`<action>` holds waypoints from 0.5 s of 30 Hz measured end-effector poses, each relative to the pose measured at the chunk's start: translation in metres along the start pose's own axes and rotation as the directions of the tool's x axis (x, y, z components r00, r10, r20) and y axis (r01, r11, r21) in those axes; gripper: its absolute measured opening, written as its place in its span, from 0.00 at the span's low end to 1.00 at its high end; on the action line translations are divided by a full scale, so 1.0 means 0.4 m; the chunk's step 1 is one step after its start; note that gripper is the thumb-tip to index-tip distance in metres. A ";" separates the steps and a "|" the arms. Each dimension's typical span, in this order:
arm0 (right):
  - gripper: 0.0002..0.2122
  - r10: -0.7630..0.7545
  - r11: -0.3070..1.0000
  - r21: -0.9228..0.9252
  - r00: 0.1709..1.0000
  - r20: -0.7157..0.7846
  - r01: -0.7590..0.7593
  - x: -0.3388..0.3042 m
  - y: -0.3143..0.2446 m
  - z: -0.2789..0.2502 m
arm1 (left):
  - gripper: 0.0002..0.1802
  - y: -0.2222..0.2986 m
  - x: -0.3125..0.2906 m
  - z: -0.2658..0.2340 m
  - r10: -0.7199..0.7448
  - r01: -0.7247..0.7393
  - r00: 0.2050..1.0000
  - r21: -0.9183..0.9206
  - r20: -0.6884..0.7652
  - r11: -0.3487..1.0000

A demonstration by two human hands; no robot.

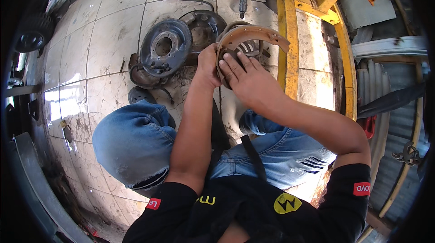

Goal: The person sits on the floor and repeatedly rubs a curved brake shoe against a brake drum to smooth or clean the surface. The person holds the brake shoe with both hands and moves it back and forth along the drum's inner surface.

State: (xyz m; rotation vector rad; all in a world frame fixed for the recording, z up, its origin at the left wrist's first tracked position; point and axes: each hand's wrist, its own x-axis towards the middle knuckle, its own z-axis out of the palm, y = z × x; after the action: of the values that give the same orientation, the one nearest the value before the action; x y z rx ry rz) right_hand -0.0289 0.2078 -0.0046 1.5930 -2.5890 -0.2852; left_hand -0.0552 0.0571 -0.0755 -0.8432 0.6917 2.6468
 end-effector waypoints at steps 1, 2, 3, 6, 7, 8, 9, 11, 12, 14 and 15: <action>0.23 0.007 1.000 -0.007 1.000 -0.024 -0.007 0.010 0.002 0.007 | 0.16 0.004 0.000 -0.012 -0.001 0.001 1.000 0.000 0.028 1.000; 0.23 0.021 1.000 -0.022 0.999 -0.045 -0.022 0.020 0.016 0.011 | 0.16 0.008 -0.003 -0.020 -0.007 0.007 0.998 0.001 0.066 1.000; 0.23 0.036 0.999 -0.037 0.997 -0.065 -0.039 0.027 0.030 0.015 | 0.16 0.007 -0.003 -0.023 -0.014 0.014 0.994 0.003 0.105 1.000; 0.23 0.035 0.999 -0.032 0.999 -0.037 -0.036 0.017 0.019 -0.002 | 0.16 -0.003 0.002 -0.014 0.015 -0.014 0.999 -0.024 0.045 1.000; 0.23 0.014 0.999 -0.032 1.000 -0.022 -0.015 0.019 0.007 -0.010 | 0.17 -0.001 0.002 -0.014 0.030 -0.029 0.999 -0.034 0.019 0.999; 0.23 0.028 0.999 -0.025 0.999 -0.030 -0.028 0.018 0.004 -0.009 | 0.16 0.001 0.001 -0.006 0.038 -0.038 0.999 0.043 0.012 0.998; 0.24 0.041 0.999 -0.018 0.998 -0.037 -0.042 0.019 0.000 -0.007 | 0.16 0.002 0.004 -0.013 0.023 -0.024 0.999 0.014 0.044 1.000; 0.24 0.092 0.995 -0.032 0.996 -0.019 -0.093 0.020 0.000 -0.009 | 0.17 0.010 0.000 -0.022 -0.005 0.010 0.994 -0.042 0.111 0.999; 0.24 0.130 0.990 -0.054 0.992 0.006 -0.129 0.024 0.006 -0.015 | 0.16 0.011 -0.023 -0.007 -0.015 0.015 0.999 0.009 0.044 1.000; 0.24 0.142 0.987 -0.076 0.989 0.042 -0.138 0.034 -0.009 -0.032 | 0.16 0.003 -0.007 -0.009 0.057 -0.059 0.998 0.065 0.033 0.996; 0.24 0.124 0.990 -0.077 0.990 0.065 -0.119 0.026 -0.036 -0.043 | 0.16 -0.001 -0.002 -0.010 0.089 -0.092 0.996 0.089 0.028 0.992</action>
State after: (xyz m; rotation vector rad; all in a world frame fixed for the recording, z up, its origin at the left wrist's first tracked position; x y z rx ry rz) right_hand -0.0181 0.1904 0.0089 1.4193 -2.6800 -0.4277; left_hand -0.0524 0.0555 -0.0779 -0.7714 0.8554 2.6775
